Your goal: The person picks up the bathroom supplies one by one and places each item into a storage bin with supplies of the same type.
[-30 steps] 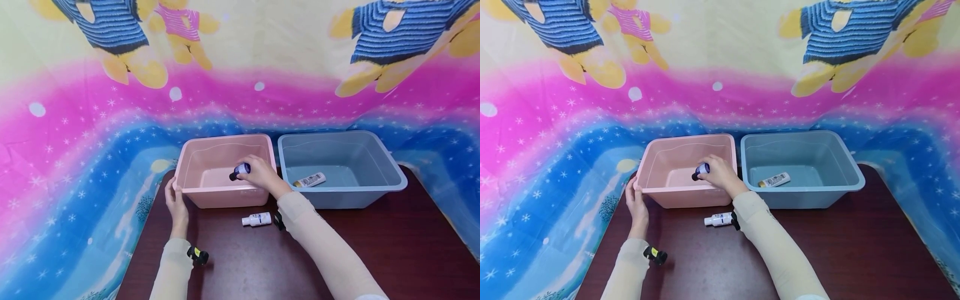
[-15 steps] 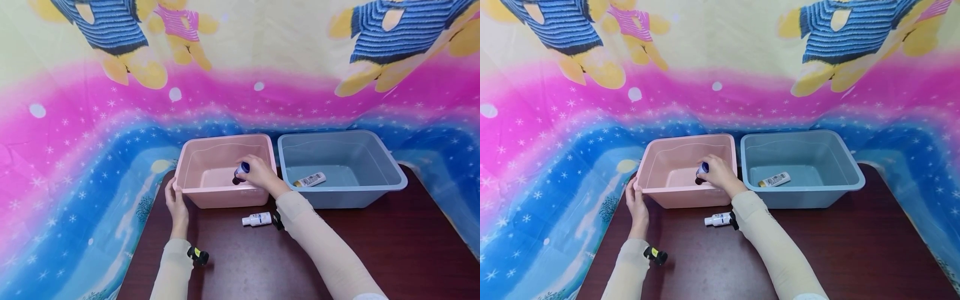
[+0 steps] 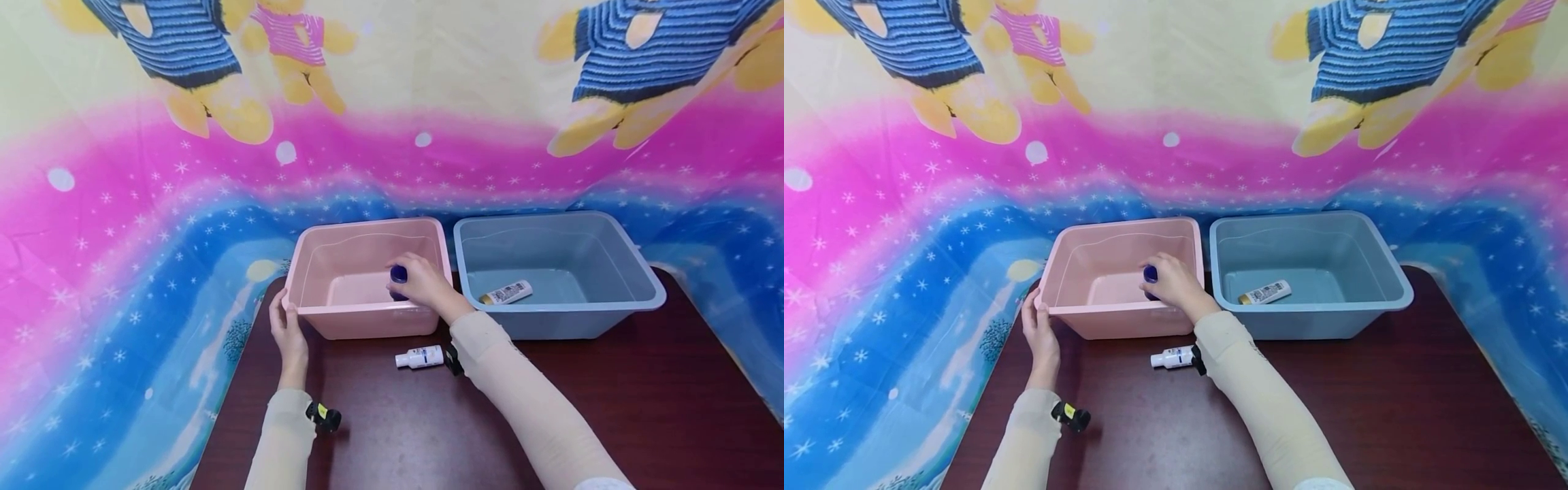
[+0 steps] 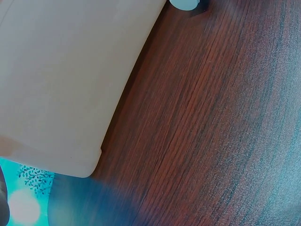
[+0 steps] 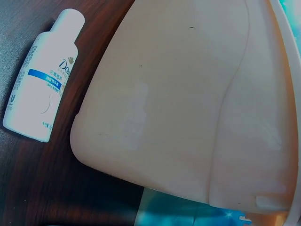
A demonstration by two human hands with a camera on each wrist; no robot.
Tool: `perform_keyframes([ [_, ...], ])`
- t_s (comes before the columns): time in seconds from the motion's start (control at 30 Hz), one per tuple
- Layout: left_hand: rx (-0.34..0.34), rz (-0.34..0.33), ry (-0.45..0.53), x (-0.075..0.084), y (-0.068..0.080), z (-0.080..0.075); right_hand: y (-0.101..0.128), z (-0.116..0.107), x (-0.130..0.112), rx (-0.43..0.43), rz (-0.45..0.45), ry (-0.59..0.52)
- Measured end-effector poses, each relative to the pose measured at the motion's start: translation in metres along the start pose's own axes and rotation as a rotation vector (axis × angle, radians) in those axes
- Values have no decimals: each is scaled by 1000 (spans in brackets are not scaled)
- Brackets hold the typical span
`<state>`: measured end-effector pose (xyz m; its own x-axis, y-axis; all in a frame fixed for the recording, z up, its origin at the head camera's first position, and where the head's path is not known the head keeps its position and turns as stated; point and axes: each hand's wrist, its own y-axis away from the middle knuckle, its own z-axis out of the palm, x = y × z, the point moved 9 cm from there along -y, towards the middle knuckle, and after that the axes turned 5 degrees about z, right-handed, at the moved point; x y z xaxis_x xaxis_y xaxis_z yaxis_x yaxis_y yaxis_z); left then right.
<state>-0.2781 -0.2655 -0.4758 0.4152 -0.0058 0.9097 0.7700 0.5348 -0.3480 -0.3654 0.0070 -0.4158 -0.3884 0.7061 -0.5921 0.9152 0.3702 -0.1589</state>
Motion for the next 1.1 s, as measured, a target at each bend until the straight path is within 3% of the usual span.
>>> perform_keyframes([
  [0.37, -2, 11, -6, 1, 0, 0, -1, -8, -1, 37, 32, -126],
  [1.1, 2, 4, -2, 1, -2, -1, 9, -19, -7, 86, 10, -81],
])
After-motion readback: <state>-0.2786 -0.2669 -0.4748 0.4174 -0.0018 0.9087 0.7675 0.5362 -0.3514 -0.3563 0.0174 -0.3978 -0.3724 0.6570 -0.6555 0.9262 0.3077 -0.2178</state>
